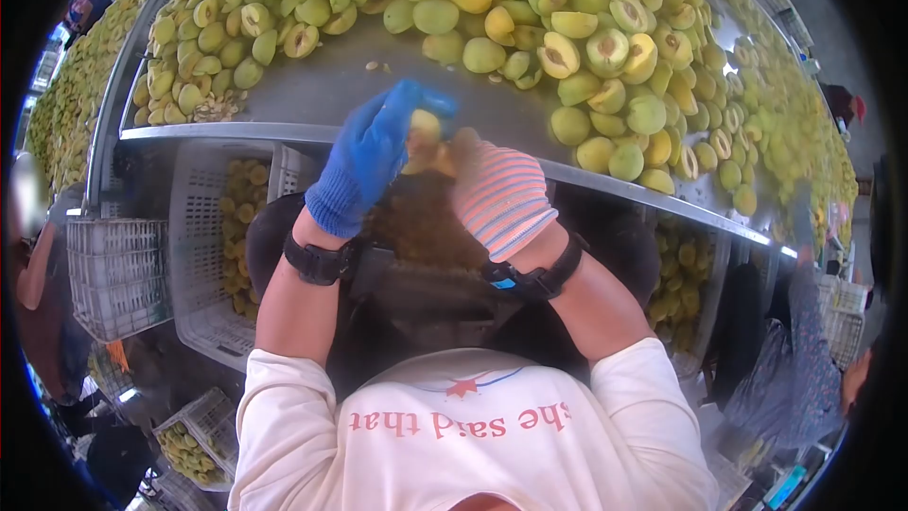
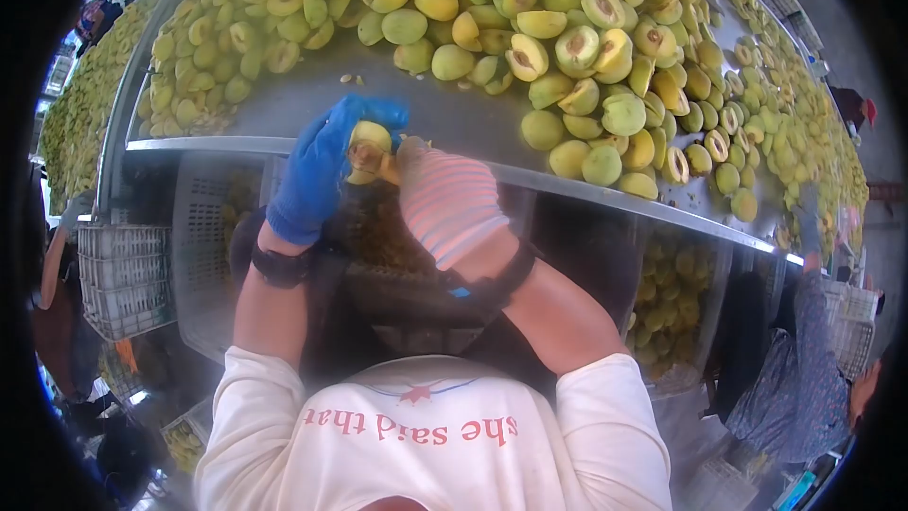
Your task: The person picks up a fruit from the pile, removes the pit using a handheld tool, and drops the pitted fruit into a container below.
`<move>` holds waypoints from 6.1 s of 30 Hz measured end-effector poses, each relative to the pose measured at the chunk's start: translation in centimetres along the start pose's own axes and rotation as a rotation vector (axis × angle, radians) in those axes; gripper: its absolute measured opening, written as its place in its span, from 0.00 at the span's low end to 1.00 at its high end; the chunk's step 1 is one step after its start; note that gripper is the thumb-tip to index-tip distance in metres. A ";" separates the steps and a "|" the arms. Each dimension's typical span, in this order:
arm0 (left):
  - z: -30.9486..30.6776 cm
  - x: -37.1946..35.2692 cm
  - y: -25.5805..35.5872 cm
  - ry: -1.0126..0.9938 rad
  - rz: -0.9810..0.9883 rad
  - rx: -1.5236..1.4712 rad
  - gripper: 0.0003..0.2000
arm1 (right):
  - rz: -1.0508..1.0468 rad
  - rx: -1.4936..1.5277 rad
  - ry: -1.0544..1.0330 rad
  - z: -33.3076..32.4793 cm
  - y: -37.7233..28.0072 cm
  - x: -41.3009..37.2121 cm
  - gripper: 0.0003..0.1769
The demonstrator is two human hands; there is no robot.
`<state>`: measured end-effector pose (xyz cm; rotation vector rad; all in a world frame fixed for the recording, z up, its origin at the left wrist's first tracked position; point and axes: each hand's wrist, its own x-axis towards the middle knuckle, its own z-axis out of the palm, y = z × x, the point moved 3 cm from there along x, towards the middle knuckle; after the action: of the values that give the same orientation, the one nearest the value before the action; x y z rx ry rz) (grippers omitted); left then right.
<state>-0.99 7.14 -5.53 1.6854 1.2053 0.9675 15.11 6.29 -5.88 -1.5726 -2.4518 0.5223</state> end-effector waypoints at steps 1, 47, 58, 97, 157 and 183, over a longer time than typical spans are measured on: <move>-0.1 0.1 -0.4 -0.031 0.021 0.080 0.16 | 0.004 0.005 -0.012 0.5 0.2 0.1 0.06; 0.2 0.2 1.5 -0.038 -0.115 -0.456 0.18 | 0.180 1.289 -0.813 1.3 -0.7 -0.8 0.11; 2.1 -0.3 -1.1 -0.156 -0.162 -1.180 0.27 | 0.020 1.297 -0.938 0.2 -1.2 -2.1 0.09; -34.9 -6.0 -11.9 0.503 -0.946 1.191 0.48 | -0.187 0.048 -0.479 3.9 -0.5 0.9 0.21; -0.3 0.6 -1.0 0.198 0.177 -0.393 0.23 | -0.229 0.436 0.113 -0.5 0.3 0.0 0.12; 1.6 1.4 0.4 0.477 -0.121 -0.389 0.18 | -0.489 -0.007 -0.006 3.8 -1.8 2.5 0.14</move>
<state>0.95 8.09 -5.62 1.0966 1.2948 1.4716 11.21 7.14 -8.81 -0.9121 -2.7063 0.4286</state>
